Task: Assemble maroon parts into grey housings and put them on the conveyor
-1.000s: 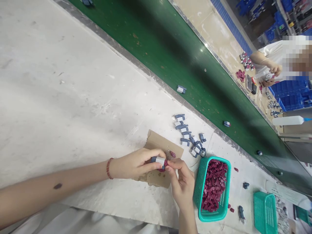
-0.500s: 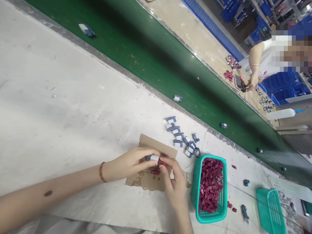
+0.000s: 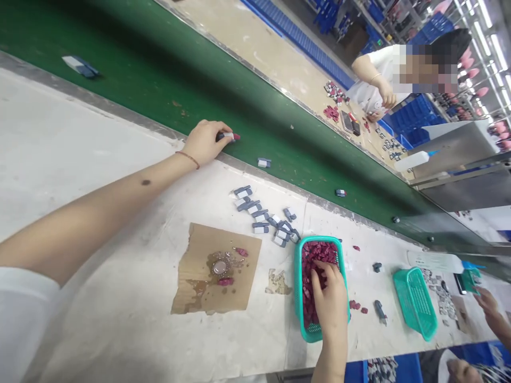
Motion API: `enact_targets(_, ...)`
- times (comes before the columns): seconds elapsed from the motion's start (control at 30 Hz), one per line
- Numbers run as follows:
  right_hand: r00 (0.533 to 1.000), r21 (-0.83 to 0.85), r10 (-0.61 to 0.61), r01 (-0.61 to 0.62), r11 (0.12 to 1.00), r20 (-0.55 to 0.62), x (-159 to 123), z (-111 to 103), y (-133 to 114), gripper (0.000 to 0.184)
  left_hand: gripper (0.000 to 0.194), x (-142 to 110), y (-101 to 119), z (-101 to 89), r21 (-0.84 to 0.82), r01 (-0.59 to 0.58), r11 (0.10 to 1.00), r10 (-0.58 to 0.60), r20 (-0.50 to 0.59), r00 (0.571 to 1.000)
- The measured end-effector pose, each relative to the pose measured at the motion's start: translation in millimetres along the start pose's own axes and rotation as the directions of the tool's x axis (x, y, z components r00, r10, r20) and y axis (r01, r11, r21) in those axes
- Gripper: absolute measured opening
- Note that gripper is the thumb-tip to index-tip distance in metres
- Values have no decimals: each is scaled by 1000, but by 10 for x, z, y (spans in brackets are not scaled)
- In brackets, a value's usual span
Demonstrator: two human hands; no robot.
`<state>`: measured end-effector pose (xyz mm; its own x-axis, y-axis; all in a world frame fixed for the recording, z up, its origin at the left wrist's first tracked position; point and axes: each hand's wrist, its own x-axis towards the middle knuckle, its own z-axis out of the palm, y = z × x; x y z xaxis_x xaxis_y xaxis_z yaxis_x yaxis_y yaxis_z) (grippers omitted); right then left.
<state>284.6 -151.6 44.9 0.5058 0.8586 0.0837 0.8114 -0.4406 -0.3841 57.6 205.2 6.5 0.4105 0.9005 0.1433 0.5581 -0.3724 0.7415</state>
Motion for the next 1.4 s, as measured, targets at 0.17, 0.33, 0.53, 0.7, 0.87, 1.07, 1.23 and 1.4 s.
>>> enact_targets(0.17, 1000, 10, 22, -22, 1000, -20, 15, 58, 78, 22, 38, 127, 62, 346, 94, -120, 988, 126, -64, 990)
enact_targets(0.33, 980, 224, 200, -198, 954, 11, 7, 13, 90, 21, 43, 123, 281, 726, 137, -443, 886, 409, 219, 886)
enact_targets(0.53, 930, 554, 366, -296, 778, -18, -49, -46, 16, 27, 24, 109, 556, 958, 44, -327, 944, 308, 238, 921)
enact_targets(0.7, 891, 654, 452, -321, 685, -37, -129, -10, -177, 30, 18, 2, 706, 950, -141, -188, 972, 211, 166, 963)
enact_targets(0.87, 965, 674, 262, -209, 709, 24, -189, 206, -536, 19, 31, -422, 661, 648, -383, 54, 922, 19, 186, 982)
enact_targets(1.07, 964, 514, -206, 92, 853, 170, -164, 601, -974, 14, 28, -1120, 466, -55, -727, 482, 489, -151, 474, 867)
enact_targets(1.23, 818, 396, -566, 490, 777, 98, -94, 834, -1146, 17, 29, -1510, 299, -276, -805, 559, 199, -301, 493, 816)
enact_targets(1.4, 722, 225, -681, 648, 727, 121, -73, 900, -1237, 21, 27, -1741, 249, -133, -804, 574, 158, -251, 529, 811)
